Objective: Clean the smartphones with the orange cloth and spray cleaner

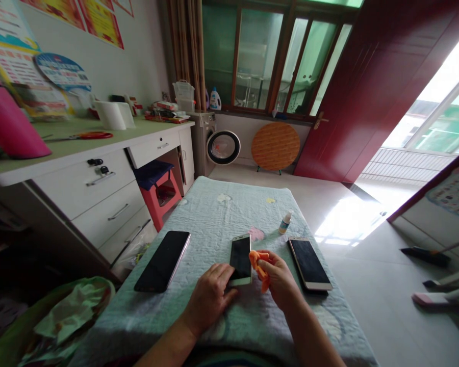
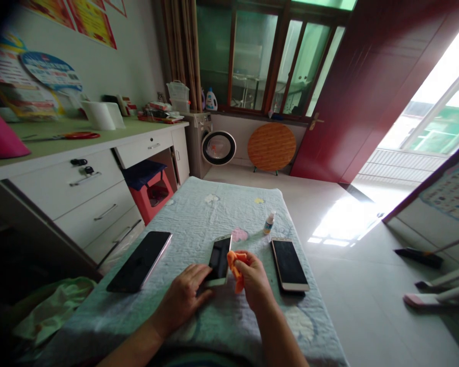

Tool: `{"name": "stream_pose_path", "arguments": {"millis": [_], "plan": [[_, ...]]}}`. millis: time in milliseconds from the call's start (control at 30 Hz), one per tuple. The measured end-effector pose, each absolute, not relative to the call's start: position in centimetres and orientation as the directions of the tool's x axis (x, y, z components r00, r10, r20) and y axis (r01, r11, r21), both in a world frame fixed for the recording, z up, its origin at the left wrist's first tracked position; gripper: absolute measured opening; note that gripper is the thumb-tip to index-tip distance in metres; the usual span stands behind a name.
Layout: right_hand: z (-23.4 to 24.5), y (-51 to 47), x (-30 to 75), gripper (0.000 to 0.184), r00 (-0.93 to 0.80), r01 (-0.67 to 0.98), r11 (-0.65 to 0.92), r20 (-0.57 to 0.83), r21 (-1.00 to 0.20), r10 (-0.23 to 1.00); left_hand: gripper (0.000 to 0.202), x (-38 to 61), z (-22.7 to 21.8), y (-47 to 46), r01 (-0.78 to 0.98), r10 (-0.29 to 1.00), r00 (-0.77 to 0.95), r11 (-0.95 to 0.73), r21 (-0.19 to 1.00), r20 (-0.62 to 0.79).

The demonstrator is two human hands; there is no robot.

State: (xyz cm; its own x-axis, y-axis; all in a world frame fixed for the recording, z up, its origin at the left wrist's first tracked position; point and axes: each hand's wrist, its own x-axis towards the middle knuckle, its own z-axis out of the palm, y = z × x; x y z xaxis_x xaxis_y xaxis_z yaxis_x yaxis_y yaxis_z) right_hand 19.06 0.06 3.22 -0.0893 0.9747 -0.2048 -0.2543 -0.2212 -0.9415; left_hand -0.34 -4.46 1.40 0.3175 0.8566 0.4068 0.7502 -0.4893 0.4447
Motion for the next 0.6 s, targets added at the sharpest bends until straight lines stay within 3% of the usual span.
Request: {"name": "stream_pose_path", "arguments": {"millis": [267, 600], "plan": [[1.8, 0.2, 17.6, 0.043, -0.187, -0.220, -0.169, -0.128, -0.961, 0.974, 0.034, -0.2, 0.8, -4.7, 0.793, 0.855, 0.280, -0.462, 0.396, 0.437], [1.5, 0.3, 17.4, 0.050, -0.106, -0.128, -0.084, -0.071, -0.988, 0.992, 0.050, -0.4, 0.7, -4.8, 0.731, 0.851, 0.170, -0.447, 0.515, 0.497]]}}
